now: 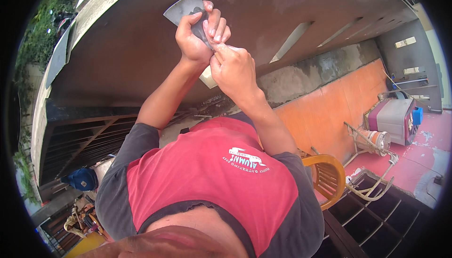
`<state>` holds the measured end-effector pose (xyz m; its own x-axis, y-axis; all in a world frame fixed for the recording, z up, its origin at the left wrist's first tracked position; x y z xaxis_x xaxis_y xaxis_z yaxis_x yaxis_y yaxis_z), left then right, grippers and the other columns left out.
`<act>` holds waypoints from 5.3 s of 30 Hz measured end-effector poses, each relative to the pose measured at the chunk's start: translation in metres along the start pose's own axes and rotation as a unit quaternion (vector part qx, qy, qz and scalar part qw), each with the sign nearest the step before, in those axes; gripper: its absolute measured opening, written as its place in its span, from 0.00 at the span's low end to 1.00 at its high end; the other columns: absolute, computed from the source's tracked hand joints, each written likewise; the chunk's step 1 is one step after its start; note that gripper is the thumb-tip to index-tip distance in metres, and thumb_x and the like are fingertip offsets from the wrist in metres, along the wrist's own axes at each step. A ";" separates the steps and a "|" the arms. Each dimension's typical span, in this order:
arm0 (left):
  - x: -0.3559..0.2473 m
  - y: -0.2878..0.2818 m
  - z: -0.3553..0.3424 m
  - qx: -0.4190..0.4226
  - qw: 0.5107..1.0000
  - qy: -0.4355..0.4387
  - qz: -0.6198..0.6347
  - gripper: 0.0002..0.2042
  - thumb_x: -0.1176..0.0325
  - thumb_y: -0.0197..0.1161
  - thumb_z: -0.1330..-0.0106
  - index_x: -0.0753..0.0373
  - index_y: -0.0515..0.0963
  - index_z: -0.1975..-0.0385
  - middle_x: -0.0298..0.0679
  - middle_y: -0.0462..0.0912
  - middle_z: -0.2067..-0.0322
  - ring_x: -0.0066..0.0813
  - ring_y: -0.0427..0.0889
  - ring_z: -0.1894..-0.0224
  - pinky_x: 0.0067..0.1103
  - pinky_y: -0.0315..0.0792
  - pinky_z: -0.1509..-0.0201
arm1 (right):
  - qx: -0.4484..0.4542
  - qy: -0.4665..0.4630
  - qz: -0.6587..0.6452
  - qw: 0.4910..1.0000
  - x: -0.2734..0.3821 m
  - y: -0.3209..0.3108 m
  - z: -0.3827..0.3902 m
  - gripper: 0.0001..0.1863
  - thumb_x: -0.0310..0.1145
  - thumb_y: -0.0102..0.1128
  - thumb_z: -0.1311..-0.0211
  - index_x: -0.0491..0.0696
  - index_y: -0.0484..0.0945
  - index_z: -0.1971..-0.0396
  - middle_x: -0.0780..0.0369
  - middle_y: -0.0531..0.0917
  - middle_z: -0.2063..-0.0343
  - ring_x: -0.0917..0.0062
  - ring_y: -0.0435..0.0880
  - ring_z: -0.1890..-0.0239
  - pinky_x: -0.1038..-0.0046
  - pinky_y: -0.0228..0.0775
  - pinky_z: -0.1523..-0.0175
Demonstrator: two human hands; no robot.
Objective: The person walks toward a reddish-brown wall and uses a metal scraper to remove material from the surface. They repeatedly scrape small areas, pause to wipe the scraper, and continue scraping the same wall section.
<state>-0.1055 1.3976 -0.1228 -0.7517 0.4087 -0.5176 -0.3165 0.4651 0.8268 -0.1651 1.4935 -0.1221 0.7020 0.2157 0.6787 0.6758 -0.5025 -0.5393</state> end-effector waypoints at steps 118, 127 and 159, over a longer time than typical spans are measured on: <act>-0.049 0.017 0.054 0.089 0.353 0.449 -0.816 0.14 0.76 0.67 0.49 0.68 0.84 0.61 0.43 0.88 0.52 0.43 0.87 0.48 0.35 0.81 0.44 | 0.336 0.281 -0.765 0.472 -0.060 0.019 0.026 0.34 0.28 0.43 0.21 0.70 0.51 0.22 0.65 0.65 0.75 0.87 0.59 0.85 0.85 0.56 0.83; -0.066 0.022 0.047 0.154 0.326 0.386 -0.849 0.12 0.74 0.66 0.47 0.66 0.86 0.62 0.40 0.88 0.51 0.38 0.88 0.48 0.32 0.84 0.44 | 0.334 0.235 -0.809 0.422 -0.057 0.045 0.035 0.32 0.29 0.42 0.20 0.74 0.54 0.23 0.65 0.65 0.77 0.87 0.57 0.86 0.85 0.54 0.83; -0.056 0.015 0.046 0.140 0.339 0.363 -0.857 0.10 0.75 0.67 0.50 0.67 0.85 0.67 0.43 0.89 0.55 0.40 0.89 0.50 0.33 0.84 0.47 | 0.351 0.229 -0.815 0.400 -0.069 0.055 0.039 0.31 0.29 0.43 0.20 0.75 0.58 0.25 0.66 0.65 0.78 0.89 0.57 0.86 0.86 0.53 0.84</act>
<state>-0.0415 1.4181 -0.0921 0.4198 -0.9032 0.0896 -0.6574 -0.3707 -0.6561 -0.1677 1.4838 -0.2181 -0.8054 -0.4798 0.3480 0.1616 0.3870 0.9078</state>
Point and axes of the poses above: each hand's wrist, its own z-axis away from the middle knuckle, its own y-axis out of the palm, x = y × z, the point moved 5 cm from there along -z, towards the middle knuckle
